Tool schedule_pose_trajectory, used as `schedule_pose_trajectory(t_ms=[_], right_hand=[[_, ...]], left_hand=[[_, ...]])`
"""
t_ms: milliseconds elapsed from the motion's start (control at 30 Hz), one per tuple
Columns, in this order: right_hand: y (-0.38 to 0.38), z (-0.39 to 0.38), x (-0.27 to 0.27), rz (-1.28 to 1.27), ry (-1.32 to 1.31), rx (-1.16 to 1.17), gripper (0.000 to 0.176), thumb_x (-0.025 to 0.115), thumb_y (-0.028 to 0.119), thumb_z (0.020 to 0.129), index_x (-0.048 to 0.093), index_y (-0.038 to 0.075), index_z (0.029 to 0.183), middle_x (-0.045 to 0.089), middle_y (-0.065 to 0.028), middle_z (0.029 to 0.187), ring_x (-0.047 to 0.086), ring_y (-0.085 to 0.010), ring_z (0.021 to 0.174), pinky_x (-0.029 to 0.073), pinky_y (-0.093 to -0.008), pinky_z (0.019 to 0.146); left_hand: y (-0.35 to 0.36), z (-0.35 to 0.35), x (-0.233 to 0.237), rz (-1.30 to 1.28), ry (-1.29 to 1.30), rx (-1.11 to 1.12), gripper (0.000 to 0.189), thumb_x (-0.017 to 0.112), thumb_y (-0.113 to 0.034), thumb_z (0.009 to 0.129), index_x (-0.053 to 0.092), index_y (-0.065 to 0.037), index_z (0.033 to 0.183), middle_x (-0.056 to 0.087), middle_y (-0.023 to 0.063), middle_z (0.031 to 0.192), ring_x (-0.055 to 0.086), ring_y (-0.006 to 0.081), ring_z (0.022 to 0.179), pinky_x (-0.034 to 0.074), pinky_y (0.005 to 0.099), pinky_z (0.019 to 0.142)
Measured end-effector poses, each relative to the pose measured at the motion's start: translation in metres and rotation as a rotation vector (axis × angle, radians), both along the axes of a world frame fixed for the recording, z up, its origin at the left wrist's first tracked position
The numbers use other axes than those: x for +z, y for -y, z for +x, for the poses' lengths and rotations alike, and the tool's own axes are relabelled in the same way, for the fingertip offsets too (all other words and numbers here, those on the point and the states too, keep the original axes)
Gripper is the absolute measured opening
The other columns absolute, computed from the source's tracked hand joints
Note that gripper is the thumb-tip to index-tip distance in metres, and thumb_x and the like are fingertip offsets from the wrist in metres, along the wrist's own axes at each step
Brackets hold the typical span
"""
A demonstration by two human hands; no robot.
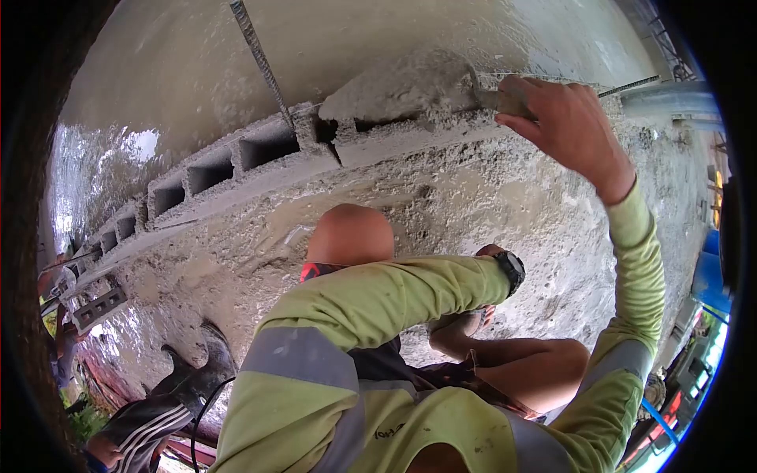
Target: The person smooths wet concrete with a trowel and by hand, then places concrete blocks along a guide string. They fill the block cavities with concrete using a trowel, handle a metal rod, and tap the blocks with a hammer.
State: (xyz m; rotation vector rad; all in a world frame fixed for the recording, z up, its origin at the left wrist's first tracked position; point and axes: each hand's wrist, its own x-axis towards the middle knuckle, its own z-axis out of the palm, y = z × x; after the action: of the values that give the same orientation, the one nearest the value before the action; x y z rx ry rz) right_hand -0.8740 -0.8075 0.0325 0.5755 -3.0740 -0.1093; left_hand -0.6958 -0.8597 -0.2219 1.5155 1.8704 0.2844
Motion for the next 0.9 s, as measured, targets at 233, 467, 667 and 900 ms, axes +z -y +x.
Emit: schedule_pose_trajectory(t_ms=[233, 467, 667, 900], right_hand=[[-0.042, 0.076, 0.008, -0.01, -0.325, -0.177, 0.029, 0.072, 0.031, 0.084, 0.061, 0.014, 0.105, 0.066, 0.0006, 0.087, 0.064, -0.0251, 0.067, 0.051, -0.0345, 0.059], [-0.133, 0.392, -0.174, -0.857, -0.055, -1.844, 0.056, 0.053, 0.053, 0.095, 0.062, -0.002, 0.096, 0.061, -0.0136, 0.065, 0.059, -0.0271, 0.056, 0.046, -0.0406, 0.056], [-0.031, 0.617, -0.343, -0.949, -0.039, -2.4, 0.055, 0.053, 0.052, 0.095, 0.063, -0.002, 0.088, 0.056, -0.0091, 0.06, 0.06, -0.018, 0.06, 0.046, -0.0355, 0.052], [-0.082, 0.527, -0.303, -1.679, -0.241, -2.271, 0.046, 0.055, 0.05, 0.095, 0.053, 0.005, 0.09, 0.049, -0.0032, 0.059, 0.045, -0.0149, 0.042, 0.035, -0.032, 0.038]], left_hand=[[0.024, -0.009, 0.045, -0.012, 0.05, -0.189, 0.015, 0.064, -0.022, 0.078, 0.074, -0.011, 0.083, 0.072, 0.0129, 0.089, 0.071, 0.0287, 0.084, 0.055, 0.0474, 0.07], [0.033, -0.031, 0.081, -0.052, 0.05, -0.378, 0.031, 0.063, -0.029, 0.086, 0.062, -0.005, 0.105, 0.065, 0.0181, 0.104, 0.063, 0.0377, 0.1, 0.05, 0.0477, 0.088], [0.032, -0.036, 0.085, 0.0, 0.11, -0.427, 0.031, 0.063, -0.027, 0.088, 0.058, -0.004, 0.108, 0.062, 0.0192, 0.102, 0.06, 0.0388, 0.099, 0.049, 0.0475, 0.085], [0.022, -0.035, 0.075, -0.119, 0.06, -0.437, 0.034, 0.063, -0.025, 0.088, 0.057, -0.004, 0.112, 0.062, 0.0194, 0.103, 0.06, 0.0389, 0.098, 0.049, 0.0475, 0.083]])
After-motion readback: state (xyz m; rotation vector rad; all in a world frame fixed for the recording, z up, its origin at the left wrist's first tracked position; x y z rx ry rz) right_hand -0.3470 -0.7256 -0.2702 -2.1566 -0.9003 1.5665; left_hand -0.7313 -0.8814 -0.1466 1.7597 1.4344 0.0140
